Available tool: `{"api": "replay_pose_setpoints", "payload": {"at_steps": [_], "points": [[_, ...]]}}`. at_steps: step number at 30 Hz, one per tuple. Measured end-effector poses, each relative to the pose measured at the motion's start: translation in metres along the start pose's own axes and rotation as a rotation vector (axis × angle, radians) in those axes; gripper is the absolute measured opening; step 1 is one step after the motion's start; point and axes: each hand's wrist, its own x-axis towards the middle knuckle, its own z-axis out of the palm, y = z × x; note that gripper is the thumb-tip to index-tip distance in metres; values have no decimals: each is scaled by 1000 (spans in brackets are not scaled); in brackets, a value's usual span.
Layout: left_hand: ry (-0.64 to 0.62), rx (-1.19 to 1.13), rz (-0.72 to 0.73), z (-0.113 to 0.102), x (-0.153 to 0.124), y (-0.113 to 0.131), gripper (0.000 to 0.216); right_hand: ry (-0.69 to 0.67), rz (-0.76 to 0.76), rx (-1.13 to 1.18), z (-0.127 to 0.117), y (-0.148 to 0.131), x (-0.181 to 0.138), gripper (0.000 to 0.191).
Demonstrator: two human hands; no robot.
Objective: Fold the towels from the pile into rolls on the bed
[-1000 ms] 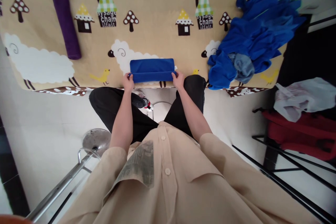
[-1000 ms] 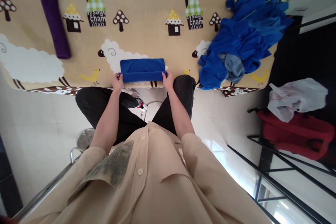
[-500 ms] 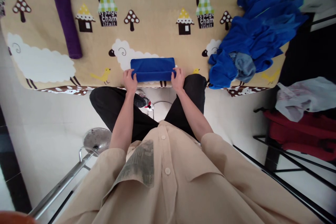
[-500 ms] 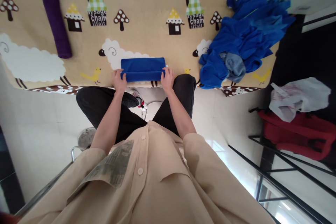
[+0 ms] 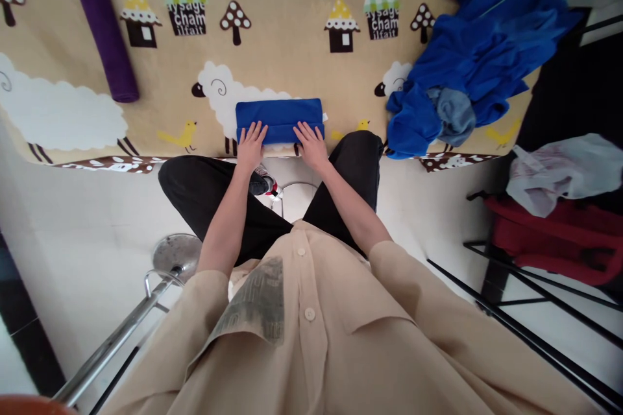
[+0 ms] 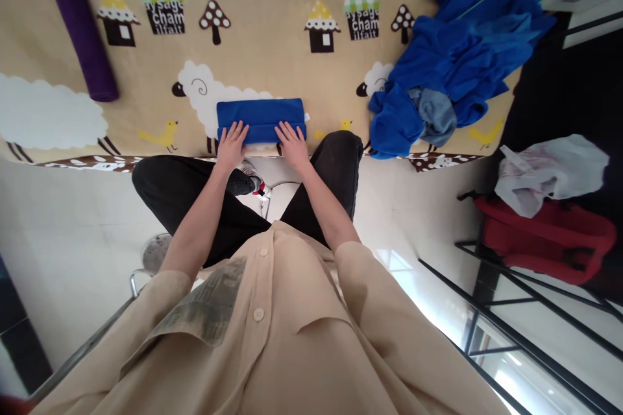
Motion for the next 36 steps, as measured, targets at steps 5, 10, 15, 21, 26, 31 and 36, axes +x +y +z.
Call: {"api": "replay_pose_setpoints", "payload": {"at_steps": [5,10,15,21,26,31,36], "points": [[-13,-59,18,-14,10,-18,71,-20,37,28,-13,21,14,70],[-107,-99,42,-28,25,-36,66,-59,26,70,-28,48,29,63],[-220,-108,27,-38,29,-49,72,-187,21,132,-51,67,28,59],[-15,-287,-204,-44,22,-61,48,-128,112,299,-57,74,27,40],[114,-509,-409,-38,26,-73,38,22,221,362,-44,84,38,43],[137,-545,-460,-33,35,-71,32,134,348,431,-34,97,46,53],[217,-533,-530,-35,47,-61,30,167,405,402,-28,105,49,58]]}}
